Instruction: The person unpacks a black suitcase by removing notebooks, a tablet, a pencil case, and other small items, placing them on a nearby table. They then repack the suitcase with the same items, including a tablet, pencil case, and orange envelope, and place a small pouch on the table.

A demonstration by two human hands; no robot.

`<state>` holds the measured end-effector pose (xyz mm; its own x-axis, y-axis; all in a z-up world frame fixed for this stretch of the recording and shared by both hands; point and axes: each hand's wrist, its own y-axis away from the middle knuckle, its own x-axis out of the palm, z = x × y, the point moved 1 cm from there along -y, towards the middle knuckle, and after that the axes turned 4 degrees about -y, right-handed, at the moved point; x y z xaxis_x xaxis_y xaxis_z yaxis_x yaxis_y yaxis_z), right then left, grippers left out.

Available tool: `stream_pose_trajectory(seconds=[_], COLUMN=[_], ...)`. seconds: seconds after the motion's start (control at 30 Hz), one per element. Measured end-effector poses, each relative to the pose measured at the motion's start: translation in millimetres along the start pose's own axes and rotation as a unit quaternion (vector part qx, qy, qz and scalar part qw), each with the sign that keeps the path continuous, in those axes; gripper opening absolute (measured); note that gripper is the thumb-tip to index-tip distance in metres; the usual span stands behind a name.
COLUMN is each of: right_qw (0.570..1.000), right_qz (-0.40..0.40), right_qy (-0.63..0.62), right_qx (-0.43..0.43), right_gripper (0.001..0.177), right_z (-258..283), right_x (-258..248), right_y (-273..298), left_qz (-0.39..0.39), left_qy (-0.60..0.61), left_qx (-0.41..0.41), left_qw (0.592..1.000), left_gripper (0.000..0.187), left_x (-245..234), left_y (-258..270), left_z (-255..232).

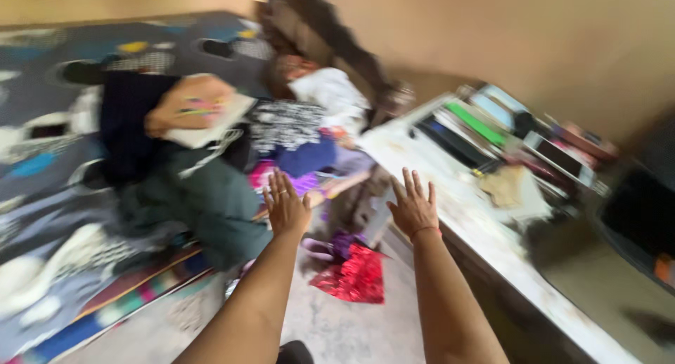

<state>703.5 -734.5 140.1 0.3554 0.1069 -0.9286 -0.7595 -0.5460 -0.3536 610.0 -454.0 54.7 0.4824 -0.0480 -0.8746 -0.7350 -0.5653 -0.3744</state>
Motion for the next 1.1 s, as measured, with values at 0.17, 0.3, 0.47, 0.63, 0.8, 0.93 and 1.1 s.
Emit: stream_pose_trajectory(seconds=[0.17, 0.3, 0.47, 0.63, 0.8, 0.93, 1.1], right_qw=[0.978, 0.941, 0.907, 0.882, 0.831, 0.823, 0.845], right_qz=[-0.009, -0.109, -0.059, 0.001, 0.03, 0.037, -0.006], right_qy=[0.117, 0.204, 0.011, 0.047, 0.089, 0.134, 0.124], right_qx=[0.175, 0.247, 0.418, 0.469, 0.548, 0.551, 0.52], right_gripper=[0.068, 0.068, 0.083, 0.085, 0.085, 0.086, 0.084], right_z=[-140, -245, -362, -456, -521, -580, -660], right_x=[-38, -92, -121, -117, -135, -161, -186], right_y=[59, 95, 96, 147, 243, 293, 333], left_qz=[0.038, 0.038, 0.079, 0.132, 0.215, 0.29, 0.321], left_qy=[0.086, 0.148, 0.322, 0.358, 0.242, 0.162, 0.105], left_qx=[0.167, 0.285, 0.401, 0.499, 0.607, 0.64, 0.672], left_qw=[0.981, 0.946, 0.854, 0.778, 0.726, 0.693, 0.659], left_gripper=[0.087, 0.087, 0.093, 0.092, 0.097, 0.1, 0.099], left_x=[44, 55, 31, 9, -1, 0, 3], left_y=[-12, -8, 31, 82, 123, 146, 165], left_z=[-180, -338, -544, -704, -771, -808, -862])
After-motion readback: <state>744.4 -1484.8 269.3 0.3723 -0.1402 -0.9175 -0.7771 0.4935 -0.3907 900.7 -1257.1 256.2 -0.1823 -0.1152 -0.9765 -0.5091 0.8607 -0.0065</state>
